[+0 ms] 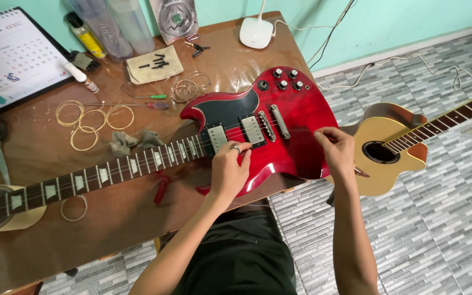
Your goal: The person installs a new guitar string on a red electric guitar. They thread the string through the bridge, pull it taut, and wind it onto the tuning peg at the headstock.
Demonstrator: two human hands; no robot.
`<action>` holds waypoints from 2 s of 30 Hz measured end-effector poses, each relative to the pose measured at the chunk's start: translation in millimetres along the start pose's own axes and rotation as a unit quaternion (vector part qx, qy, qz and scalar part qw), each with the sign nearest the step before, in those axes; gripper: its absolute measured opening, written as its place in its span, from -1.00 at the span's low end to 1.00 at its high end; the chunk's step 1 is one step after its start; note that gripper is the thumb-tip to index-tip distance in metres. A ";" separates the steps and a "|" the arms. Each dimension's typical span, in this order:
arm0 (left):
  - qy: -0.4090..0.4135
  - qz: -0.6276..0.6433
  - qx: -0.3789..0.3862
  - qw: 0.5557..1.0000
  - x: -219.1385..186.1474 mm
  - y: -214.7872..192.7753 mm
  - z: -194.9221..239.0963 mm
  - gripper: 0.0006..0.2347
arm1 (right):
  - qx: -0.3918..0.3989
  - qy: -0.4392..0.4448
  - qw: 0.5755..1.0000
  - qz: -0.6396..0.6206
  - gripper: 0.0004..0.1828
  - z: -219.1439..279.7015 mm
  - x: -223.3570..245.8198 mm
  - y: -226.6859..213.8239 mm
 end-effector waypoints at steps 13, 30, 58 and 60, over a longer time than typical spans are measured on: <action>0.036 -0.080 0.021 0.996 24.5 32.3 0.6 -0.88 | -0.023 0.086 0.994 -0.060 -0.91 -18.7 -48.2 -4.2; 0.056 -0.074 0.011 0.996 23.2 34.8 1.1 -0.89 | -0.011 0.083 0.995 -0.049 -0.93 -25.0 -60.2 0.8; 0.117 -0.107 -0.046 0.986 -20.4 80.1 -38.6 -0.88 | 0.130 0.043 0.969 0.204 -0.85 -53.8 -70.1 43.2; 0.119 -0.230 -0.060 0.964 -24.6 102.1 -48.5 -0.83 | 0.116 0.022 0.974 0.195 -0.84 -53.9 -63.0 42.5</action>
Point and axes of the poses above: each hand's wrist, its own z-axis away from the middle knuckle, its own y-axis out of the palm, x = y × z, the point moved 10 cm from there along -z, towards the middle knuckle, and after that the axes turned 13 degrees about -y, right-handed, at the moved point
